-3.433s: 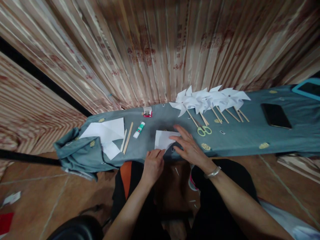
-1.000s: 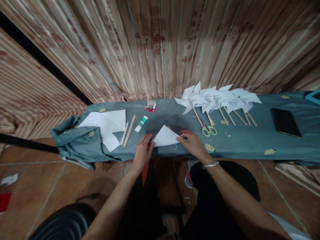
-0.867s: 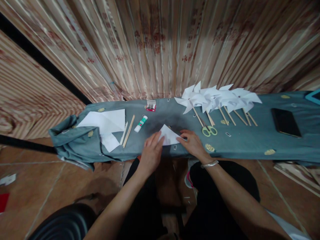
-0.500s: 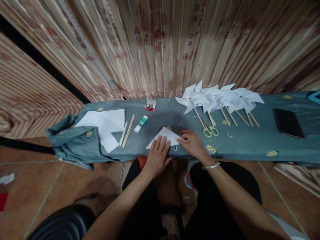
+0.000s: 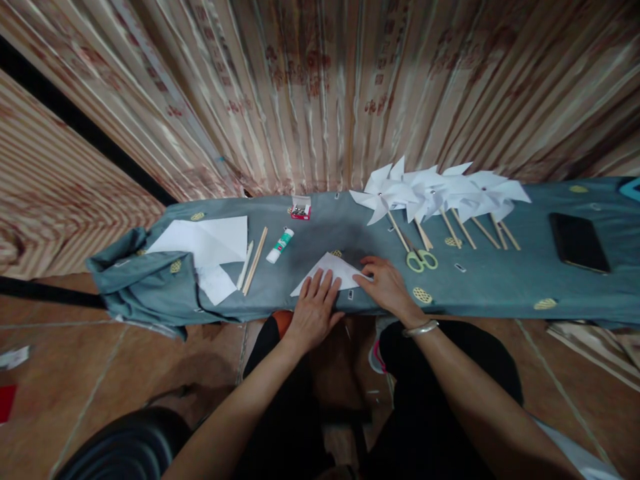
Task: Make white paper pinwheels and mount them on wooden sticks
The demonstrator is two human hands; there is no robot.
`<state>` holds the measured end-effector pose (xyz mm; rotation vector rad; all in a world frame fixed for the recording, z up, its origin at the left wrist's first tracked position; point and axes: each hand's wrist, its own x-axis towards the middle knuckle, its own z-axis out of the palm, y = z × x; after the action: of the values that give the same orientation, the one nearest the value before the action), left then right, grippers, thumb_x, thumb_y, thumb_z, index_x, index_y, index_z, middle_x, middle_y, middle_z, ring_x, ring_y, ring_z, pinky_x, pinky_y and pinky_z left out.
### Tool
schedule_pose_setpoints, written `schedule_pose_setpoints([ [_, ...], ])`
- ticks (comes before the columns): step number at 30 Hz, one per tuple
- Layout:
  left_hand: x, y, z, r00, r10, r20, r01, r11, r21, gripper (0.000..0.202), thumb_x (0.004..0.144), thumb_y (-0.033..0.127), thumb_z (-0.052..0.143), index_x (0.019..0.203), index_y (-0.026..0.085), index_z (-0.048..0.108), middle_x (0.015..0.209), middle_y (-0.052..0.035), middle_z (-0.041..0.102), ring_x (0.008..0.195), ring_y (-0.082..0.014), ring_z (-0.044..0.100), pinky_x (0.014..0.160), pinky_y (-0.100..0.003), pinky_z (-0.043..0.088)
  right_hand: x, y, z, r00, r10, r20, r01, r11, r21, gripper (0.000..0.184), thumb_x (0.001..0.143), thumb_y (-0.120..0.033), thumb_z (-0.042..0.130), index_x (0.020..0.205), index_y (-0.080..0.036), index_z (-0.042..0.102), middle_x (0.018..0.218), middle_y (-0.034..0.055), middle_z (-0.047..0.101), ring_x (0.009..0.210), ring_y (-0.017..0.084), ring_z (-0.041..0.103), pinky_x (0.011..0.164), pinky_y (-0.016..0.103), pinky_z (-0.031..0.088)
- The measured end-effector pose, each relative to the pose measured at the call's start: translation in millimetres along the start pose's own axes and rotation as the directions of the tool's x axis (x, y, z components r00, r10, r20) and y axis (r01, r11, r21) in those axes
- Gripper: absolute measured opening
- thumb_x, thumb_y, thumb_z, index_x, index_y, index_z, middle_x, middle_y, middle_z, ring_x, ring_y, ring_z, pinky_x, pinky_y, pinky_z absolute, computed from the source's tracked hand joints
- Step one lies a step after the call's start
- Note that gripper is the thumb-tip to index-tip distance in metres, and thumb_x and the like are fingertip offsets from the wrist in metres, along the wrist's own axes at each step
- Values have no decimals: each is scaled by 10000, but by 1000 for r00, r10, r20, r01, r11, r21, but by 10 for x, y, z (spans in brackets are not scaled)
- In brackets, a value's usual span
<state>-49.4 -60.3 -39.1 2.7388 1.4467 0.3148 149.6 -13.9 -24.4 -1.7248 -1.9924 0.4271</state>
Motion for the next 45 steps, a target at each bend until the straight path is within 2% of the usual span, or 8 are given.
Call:
schedule_pose_setpoints([
  [28, 35, -26, -4, 999, 11, 40, -12, 999, 30, 705, 855, 384, 597, 1448, 112, 332, 1539, -183, 315, 1439, -362, 222, 1141, -529, 234, 27, -4, -5, 1000, -18, 9, 19, 999, -40, 163, 811, -279, 635, 682, -191, 685, 1110, 110, 677, 1016, 251, 605, 936, 373, 432],
  [38, 28, -20, 9, 999, 10, 36, -11, 1000, 27, 722, 844, 379, 604, 1453, 119, 315, 1539, -188, 313, 1440, -370, 215, 1135, -542, 230, 20, 43, -76, 1000, -15, 9, 16, 997, -71, 294, 819, -375, 643, 584, -199, 645, 1108, 132, 674, 1033, 279, 598, 908, 401, 440],
  [45, 26, -21, -4, 999, 20, 33, -22, 999, 31, 740, 834, 361, 617, 1457, 118, 301, 1538, -199, 308, 1450, -357, 194, 1136, -544, 228, 0, 128, -122, 997, -34, 67, 35, 999, -7, 170, 775, -304, 700, 641, -203, 678, 1177, 101, 663, 1090, 254, 597, 965, 385, 423],
])
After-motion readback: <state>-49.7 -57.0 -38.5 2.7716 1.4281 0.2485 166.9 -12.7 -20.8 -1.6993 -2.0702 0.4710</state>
